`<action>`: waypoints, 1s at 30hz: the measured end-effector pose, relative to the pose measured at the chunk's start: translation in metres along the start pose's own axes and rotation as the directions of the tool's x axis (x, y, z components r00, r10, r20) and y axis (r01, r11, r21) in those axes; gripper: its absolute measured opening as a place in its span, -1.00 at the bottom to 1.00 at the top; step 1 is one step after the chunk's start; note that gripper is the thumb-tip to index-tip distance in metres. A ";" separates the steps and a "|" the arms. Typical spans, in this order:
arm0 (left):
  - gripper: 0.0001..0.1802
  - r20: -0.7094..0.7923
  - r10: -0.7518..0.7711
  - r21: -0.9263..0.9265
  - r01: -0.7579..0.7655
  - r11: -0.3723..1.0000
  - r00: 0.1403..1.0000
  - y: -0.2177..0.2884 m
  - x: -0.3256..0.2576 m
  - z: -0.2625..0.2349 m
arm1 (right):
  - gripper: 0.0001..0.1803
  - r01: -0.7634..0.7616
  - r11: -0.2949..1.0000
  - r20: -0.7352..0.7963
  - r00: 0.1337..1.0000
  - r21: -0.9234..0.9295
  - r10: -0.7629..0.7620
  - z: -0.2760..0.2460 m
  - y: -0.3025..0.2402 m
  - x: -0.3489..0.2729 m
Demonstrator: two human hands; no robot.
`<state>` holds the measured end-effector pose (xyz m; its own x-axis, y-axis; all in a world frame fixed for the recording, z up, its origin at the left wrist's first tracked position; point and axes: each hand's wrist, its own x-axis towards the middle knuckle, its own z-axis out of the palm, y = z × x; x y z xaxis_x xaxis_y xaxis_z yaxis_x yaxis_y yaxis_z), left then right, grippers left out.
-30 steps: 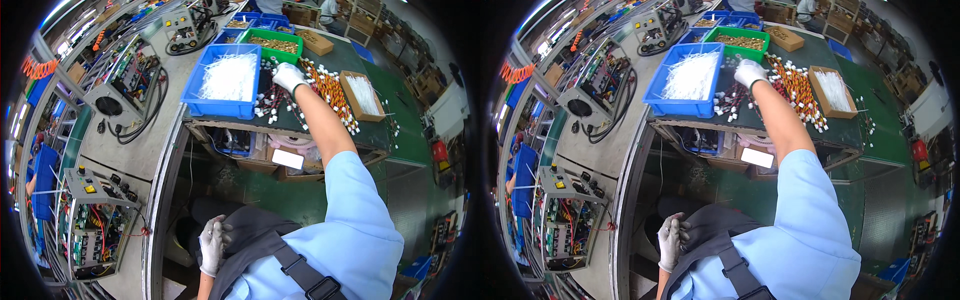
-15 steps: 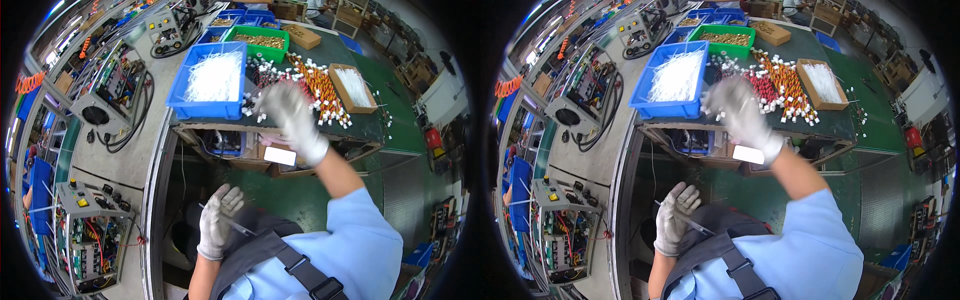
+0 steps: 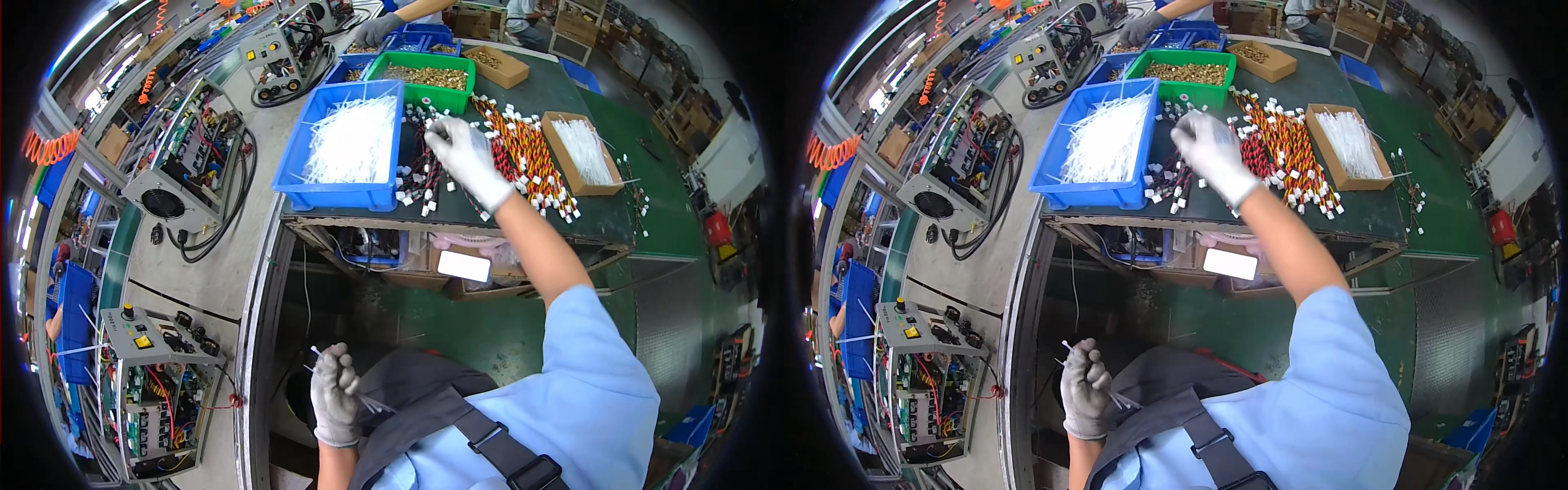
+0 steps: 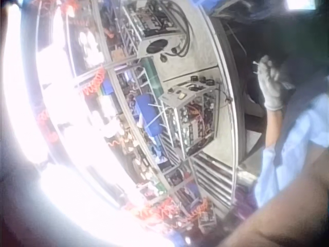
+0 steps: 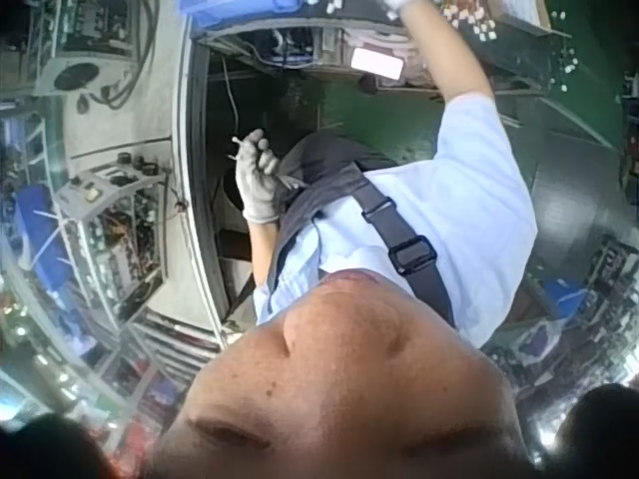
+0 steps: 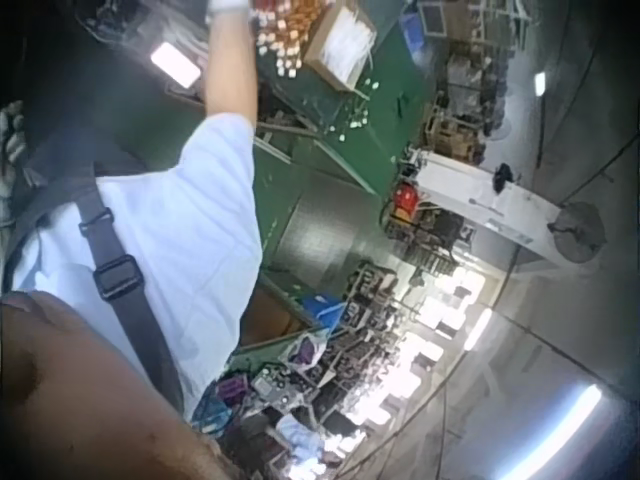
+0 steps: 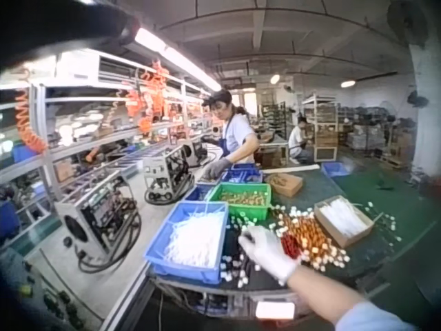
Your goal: The person assembles an electronic device by connecting wires to a circuit board, securing them with zip ties, and attaching a power cord. They repeatedly reach for zip ties from a nearby bin and use their hands to route and fasten cables within the chassis.
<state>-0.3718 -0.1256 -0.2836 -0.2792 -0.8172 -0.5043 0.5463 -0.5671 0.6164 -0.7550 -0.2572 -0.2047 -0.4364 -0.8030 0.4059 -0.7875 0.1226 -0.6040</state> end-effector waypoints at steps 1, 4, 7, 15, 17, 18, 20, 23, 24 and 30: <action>-0.74 -0.009 0.005 0.080 -0.004 0.997 1.000 -0.002 -0.003 0.001 | -0.63 -0.089 0.980 0.107 0.988 -0.176 0.109 0.005 0.015 0.026; -0.71 0.005 0.010 0.226 -0.011 0.974 1.000 -0.007 -0.010 0.010 | -0.55 -0.041 0.852 0.251 0.947 -0.523 0.200 0.018 0.024 0.051; -0.71 0.015 -0.017 0.231 0.013 0.973 1.000 -0.006 -0.013 0.009 | -0.61 -0.105 0.914 0.210 0.957 -0.392 0.200 0.029 0.052 0.072; -0.73 0.072 -0.026 0.334 0.000 0.943 0.997 0.002 -0.015 0.014 | -0.66 -0.396 0.809 0.158 0.918 0.435 0.365 0.013 0.092 0.055; -0.73 0.108 -0.025 0.339 -0.013 0.941 0.994 0.001 -0.010 0.016 | -0.64 -0.388 0.809 0.210 0.921 0.440 0.328 0.011 0.090 0.050; -0.73 0.107 -0.012 0.358 -0.027 0.933 0.994 0.002 -0.012 0.020 | -0.64 -0.387 0.803 0.180 0.922 0.454 0.343 0.013 0.086 0.050; -0.73 0.108 0.018 0.387 -0.058 0.920 0.994 0.002 -0.013 0.022 | -0.68 -0.366 0.805 0.000 0.910 0.466 0.414 0.013 0.095 0.058; -0.74 0.110 0.083 0.405 -0.121 0.906 0.990 0.003 -0.016 0.024 | -0.76 -0.262 0.767 -0.279 0.823 0.585 0.494 0.003 0.079 0.059; -0.74 0.117 0.108 0.408 -0.147 0.901 0.987 0.005 -0.017 0.025 | -0.77 -0.179 0.697 -0.289 0.817 0.695 0.498 0.002 0.076 0.060; -0.68 0.085 0.425 0.431 -0.418 0.800 0.901 0.025 -0.024 0.025 | -0.79 0.020 0.471 -0.024 1.000 0.882 0.002 -0.008 -0.074 -0.044</action>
<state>-0.3715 -0.1226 -0.2410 -0.0863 -0.9862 -0.1414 0.2131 -0.1570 0.9643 -0.6807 -0.2257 -0.1722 -0.4484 -0.7886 0.4208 0.0043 -0.4726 -0.8813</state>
